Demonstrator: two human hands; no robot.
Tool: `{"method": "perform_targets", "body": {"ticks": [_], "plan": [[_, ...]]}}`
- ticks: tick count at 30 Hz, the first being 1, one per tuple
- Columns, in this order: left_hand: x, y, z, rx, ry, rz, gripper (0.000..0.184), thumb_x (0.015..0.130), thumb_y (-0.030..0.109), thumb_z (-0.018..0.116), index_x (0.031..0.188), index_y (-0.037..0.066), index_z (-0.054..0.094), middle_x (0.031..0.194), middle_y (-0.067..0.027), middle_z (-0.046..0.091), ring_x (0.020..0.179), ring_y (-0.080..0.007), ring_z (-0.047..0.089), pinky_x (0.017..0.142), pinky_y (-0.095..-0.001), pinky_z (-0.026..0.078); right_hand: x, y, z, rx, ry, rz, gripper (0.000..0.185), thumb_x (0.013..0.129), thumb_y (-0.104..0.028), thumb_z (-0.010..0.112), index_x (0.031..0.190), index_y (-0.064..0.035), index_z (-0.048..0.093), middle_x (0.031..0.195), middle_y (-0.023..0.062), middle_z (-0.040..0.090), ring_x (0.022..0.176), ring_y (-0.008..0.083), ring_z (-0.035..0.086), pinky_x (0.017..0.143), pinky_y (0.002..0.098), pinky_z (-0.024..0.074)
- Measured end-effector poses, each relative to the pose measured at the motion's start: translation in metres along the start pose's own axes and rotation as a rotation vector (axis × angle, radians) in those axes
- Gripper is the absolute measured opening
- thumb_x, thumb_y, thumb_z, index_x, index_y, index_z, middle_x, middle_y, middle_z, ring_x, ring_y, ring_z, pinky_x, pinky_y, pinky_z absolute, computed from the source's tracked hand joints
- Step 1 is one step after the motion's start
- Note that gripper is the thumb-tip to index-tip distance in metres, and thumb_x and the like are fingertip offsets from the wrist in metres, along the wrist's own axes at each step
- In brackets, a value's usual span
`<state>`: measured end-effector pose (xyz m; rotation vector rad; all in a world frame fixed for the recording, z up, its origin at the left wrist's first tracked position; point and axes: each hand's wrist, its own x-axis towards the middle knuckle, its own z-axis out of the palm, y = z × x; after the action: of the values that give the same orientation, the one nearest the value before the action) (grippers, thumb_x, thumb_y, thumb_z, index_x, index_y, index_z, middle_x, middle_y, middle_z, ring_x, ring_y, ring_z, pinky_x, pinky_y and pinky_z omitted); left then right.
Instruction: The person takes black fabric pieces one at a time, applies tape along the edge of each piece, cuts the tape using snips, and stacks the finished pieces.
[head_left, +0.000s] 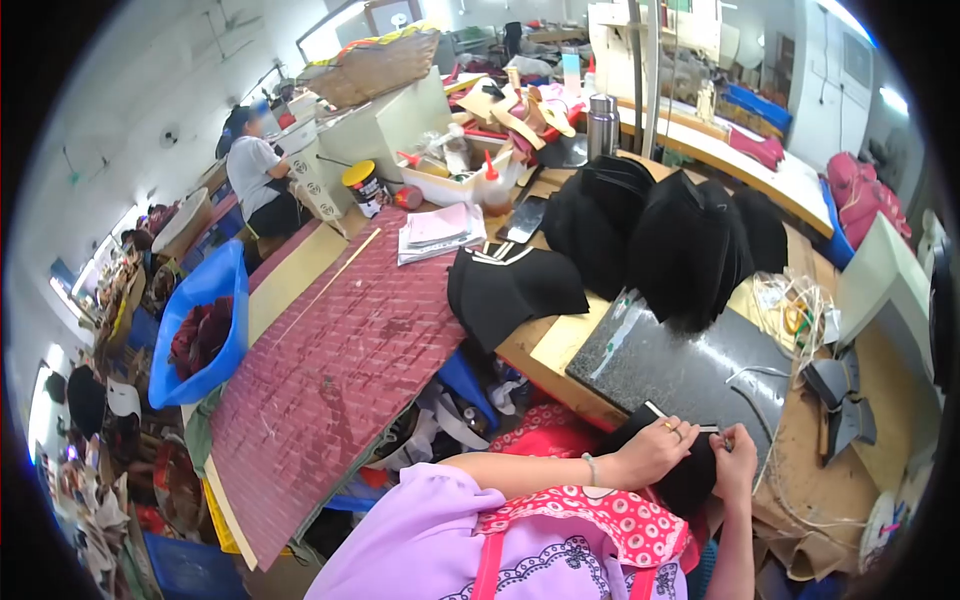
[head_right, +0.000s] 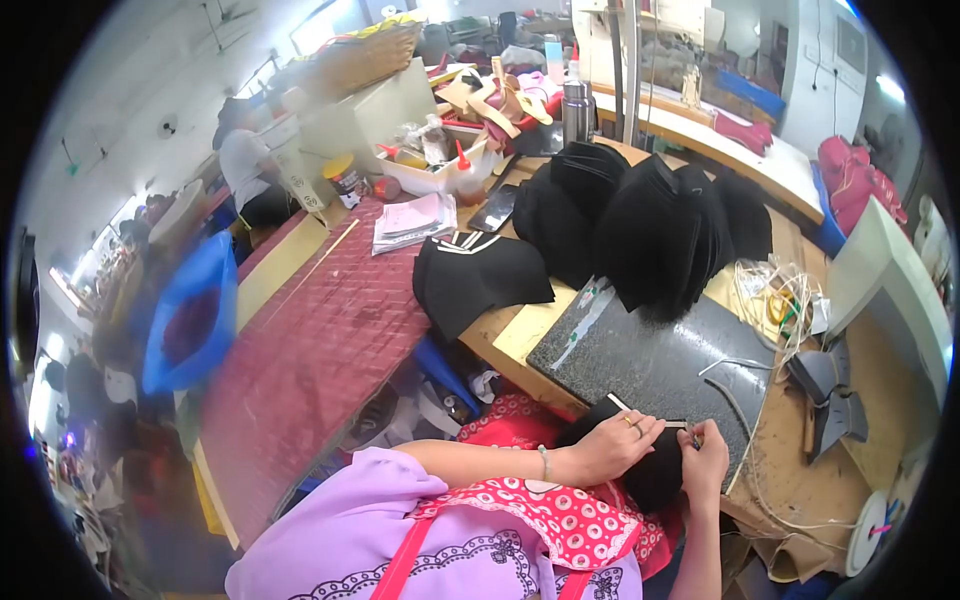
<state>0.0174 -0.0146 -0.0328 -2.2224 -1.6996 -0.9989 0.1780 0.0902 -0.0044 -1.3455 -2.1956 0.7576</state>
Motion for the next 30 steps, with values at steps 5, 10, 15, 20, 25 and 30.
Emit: {"method": "perform_targets", "body": {"ticks": [5, 10, 15, 20, 25, 30], "plan": [[0.001, -0.002, -0.003, 0.025, 0.068, -0.003, 0.04, 0.081, 0.01, 0.059, 0.116, -0.01, 0.054, 0.099, -0.0193, 0.06, 0.096, -0.0318, 0.059, 0.087, -0.0386, 0.048, 0.0, 0.008, 0.003, 0.065, 0.028, -0.033, 0.022, 0.081, -0.015, 0.07, 0.081, 0.0002, 0.054, 0.07, 0.0146, 0.059, 0.065, 0.0246, 0.056, 0.063, 0.0371, 0.0438], [0.01, -0.012, -0.002, -0.001, 0.012, 0.006, 0.035, 0.077, 0.004, 0.053, 0.108, -0.01, 0.057, 0.094, -0.0183, 0.06, 0.092, -0.0311, 0.058, 0.084, -0.0368, 0.048, -0.004, 0.011, 0.004, 0.14, 0.029, -0.038, 0.022, 0.081, -0.011, 0.072, 0.08, 0.0001, 0.053, 0.065, 0.0088, 0.053, 0.062, 0.0144, 0.046, 0.059, 0.0317, 0.0403], [0.018, -0.019, 0.006, -0.072, -0.014, -0.037, 0.025, 0.078, 0.005, 0.058, 0.102, -0.004, 0.059, 0.097, -0.0144, 0.059, 0.098, -0.031, 0.053, 0.087, -0.0402, 0.045, -0.011, 0.02, 0.002, 0.357, 0.046, -0.11, 0.022, 0.084, -0.006, 0.069, 0.079, -0.0021, 0.048, 0.065, -0.0016, 0.042, 0.061, 0.0084, 0.036, 0.054, 0.0264, 0.0318], [0.025, -0.02, 0.003, -0.145, 0.014, -0.111, 0.009, 0.08, 0.008, 0.063, 0.086, 0.004, 0.057, 0.094, -0.0103, 0.059, 0.099, -0.0293, 0.052, 0.087, -0.0415, 0.042, -0.019, 0.02, 0.002, 0.459, 0.056, -0.157, 0.021, 0.085, -0.005, 0.068, 0.079, -0.0037, 0.048, 0.067, -0.0046, 0.04, 0.061, 0.0058, 0.033, 0.053, 0.0232, 0.0286], [0.022, -0.025, -0.01, -0.346, -0.113, -0.194, 0.011, 0.08, 0.009, 0.065, 0.081, 0.005, 0.054, 0.083, -0.0107, 0.057, 0.092, -0.0297, 0.054, 0.083, -0.0418, 0.042, -0.018, 0.014, 0.001, 0.526, -0.014, -0.155, 0.02, 0.087, -0.01, 0.068, 0.08, -0.0049, 0.051, 0.068, -0.006, 0.042, 0.06, 0.0035, 0.035, 0.052, 0.0215, 0.0285], [0.012, -0.036, -0.056, -0.505, 0.011, -0.356, 0.011, 0.079, 0.008, 0.066, 0.078, 0.003, 0.056, 0.078, -0.0152, 0.059, 0.081, -0.0349, 0.056, 0.073, -0.0432, 0.044, -0.014, 0.009, -0.005, 0.532, -0.043, -0.131, 0.017, 0.09, -0.013, 0.066, 0.085, -0.004, 0.053, 0.069, -0.006, 0.045, 0.062, 0.0032, 0.036, 0.054, 0.0206, 0.0297]]}}
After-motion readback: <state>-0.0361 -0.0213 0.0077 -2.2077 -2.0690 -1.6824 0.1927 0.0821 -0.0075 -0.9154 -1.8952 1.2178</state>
